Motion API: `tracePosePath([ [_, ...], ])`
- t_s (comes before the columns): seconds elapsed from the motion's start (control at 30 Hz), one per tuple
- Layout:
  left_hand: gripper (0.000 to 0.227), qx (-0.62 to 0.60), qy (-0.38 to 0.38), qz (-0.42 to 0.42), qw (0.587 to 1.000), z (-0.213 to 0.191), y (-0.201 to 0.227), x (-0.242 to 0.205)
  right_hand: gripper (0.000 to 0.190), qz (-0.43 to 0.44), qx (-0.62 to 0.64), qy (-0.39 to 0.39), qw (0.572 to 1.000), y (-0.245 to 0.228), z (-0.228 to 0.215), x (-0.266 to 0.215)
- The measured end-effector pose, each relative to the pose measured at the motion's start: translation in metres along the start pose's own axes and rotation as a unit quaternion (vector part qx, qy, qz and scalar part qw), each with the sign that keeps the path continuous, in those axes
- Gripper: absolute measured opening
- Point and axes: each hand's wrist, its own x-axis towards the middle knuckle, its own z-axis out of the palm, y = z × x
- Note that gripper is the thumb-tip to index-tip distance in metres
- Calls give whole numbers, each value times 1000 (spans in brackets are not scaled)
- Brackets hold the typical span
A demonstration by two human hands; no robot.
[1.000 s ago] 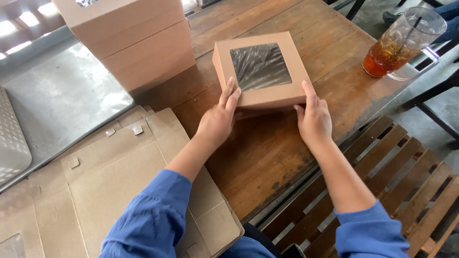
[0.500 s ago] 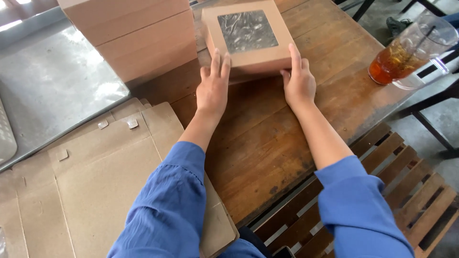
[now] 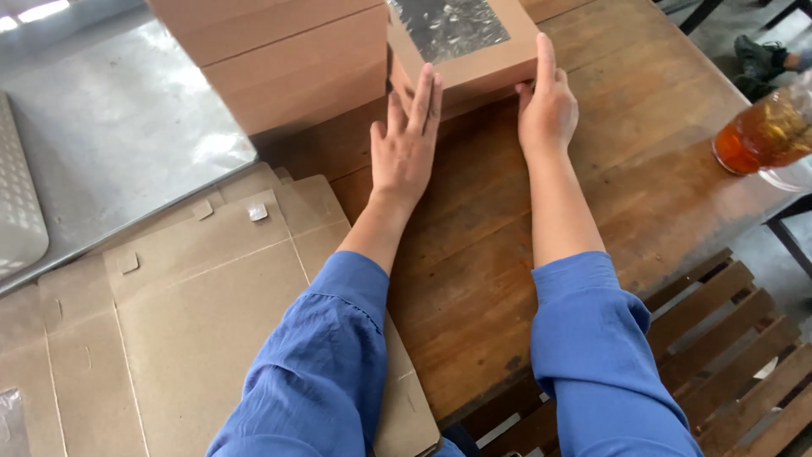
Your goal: Assembling cardboard boxes by folding flat sheets along pre-scored lines at a wooden table.
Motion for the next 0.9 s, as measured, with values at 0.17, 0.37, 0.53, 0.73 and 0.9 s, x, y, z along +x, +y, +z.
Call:
tracePosePath([
  [0.17,106,-15,57,-36,998,16,8,-1,75,12,5,6,1000,-8,13,15],
  [0.37,113,-159,-41,-105,981,25,17,-3,79,-24,31,22,999,-16,36,38],
  [0.53,111,-194,-135,-129,963,16,18,-4,79,-55,38,33,997,-26,45,46],
  [0.73,100,-216,-184,-115,952,11,11,-7,82,-66,46,39,996,-32,48,53],
  [0.9,17,-368,251,-228,866,-31,-24,-10,82,-75,37,40,996,-40,48,56],
])
